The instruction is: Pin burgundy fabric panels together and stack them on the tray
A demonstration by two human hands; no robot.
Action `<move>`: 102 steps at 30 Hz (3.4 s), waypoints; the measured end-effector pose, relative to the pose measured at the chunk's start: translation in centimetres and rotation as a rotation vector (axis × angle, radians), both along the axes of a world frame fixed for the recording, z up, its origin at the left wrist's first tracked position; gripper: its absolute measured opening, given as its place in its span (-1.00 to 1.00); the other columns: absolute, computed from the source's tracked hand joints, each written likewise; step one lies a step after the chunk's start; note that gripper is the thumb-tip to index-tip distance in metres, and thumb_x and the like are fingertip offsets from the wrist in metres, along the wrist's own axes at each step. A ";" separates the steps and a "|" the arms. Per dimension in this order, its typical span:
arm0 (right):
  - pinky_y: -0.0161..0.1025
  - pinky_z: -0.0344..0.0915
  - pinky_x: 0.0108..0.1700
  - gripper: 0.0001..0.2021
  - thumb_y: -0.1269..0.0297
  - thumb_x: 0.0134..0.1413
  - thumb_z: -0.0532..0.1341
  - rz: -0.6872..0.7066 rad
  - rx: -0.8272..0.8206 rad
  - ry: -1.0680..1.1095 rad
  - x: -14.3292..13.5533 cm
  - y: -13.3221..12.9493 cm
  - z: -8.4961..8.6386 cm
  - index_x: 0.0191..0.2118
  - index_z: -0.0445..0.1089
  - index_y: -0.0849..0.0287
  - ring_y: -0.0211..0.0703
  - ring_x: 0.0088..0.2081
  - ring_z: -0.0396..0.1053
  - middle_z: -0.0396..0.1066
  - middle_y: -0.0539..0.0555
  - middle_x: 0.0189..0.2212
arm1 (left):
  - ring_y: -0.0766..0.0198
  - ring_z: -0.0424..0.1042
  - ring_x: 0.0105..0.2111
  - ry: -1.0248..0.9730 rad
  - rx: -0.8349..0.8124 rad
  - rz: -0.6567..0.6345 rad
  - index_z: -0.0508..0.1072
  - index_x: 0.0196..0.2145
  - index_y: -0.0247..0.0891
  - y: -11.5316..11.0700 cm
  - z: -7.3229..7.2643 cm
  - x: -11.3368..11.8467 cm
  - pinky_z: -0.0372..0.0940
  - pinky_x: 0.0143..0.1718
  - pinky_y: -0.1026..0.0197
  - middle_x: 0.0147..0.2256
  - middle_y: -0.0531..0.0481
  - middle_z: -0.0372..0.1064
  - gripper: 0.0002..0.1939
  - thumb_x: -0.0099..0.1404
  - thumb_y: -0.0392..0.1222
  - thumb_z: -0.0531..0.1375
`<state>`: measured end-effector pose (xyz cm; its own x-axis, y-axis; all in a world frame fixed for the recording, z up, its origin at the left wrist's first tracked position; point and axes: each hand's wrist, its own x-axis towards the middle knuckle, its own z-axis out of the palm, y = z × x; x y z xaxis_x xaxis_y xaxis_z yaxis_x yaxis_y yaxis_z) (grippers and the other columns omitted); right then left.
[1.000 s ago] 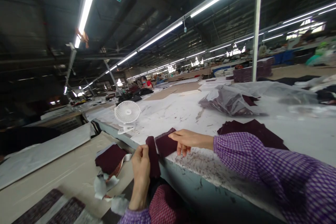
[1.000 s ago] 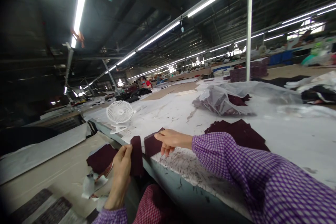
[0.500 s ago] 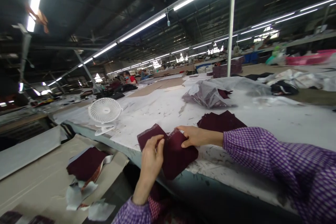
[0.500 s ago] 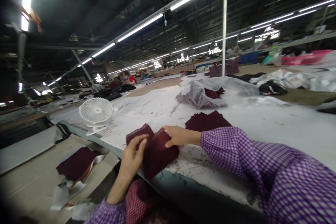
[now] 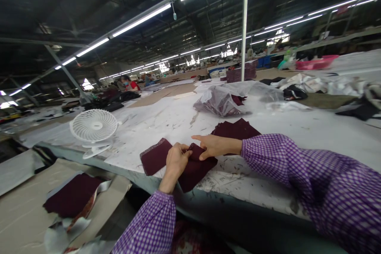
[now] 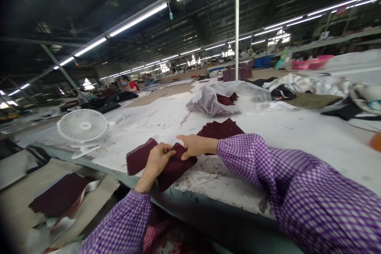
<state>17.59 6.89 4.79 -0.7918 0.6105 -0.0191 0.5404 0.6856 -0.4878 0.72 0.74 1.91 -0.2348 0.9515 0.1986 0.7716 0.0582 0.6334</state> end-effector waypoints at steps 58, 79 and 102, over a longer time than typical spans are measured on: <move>-0.18 0.12 -0.17 -0.58 0.47 0.17 0.02 0.310 0.722 -0.431 -2.5 -1.1 1.0 0.08 0.38 0.04 -0.05 -0.20 0.34 0.46 0.18 -0.29 | 0.26 0.34 -0.27 0.269 0.217 -0.131 0.58 -0.26 -0.10 -4.0 -2.2 -5.4 0.21 -0.22 0.22 -0.33 0.02 0.41 -0.76 0.31 -0.26 0.11; -0.22 0.21 -0.28 -0.40 0.56 0.07 0.06 0.451 0.546 -0.634 -6.6 -2.6 4.6 0.20 0.24 -0.12 -0.10 -0.31 0.42 0.48 0.14 -0.26 | 0.28 0.41 -0.27 -0.098 0.311 -0.165 0.45 -0.34 -0.25 -4.8 -2.7 -7.6 0.29 -0.18 0.23 -0.30 -0.02 0.40 -0.85 0.27 -0.24 0.08; -0.31 0.24 -0.20 -0.74 0.32 0.05 0.18 0.116 0.079 0.018 4.6 5.8 9.2 -0.12 0.41 0.26 -0.17 -0.20 0.37 0.45 0.12 -0.19 | 0.03 0.39 -0.12 0.801 -0.048 -0.021 0.46 -0.25 -0.35 -3.6 0.5 -4.0 0.25 -0.10 0.09 -0.20 -0.24 0.43 -0.76 0.27 -0.28 0.01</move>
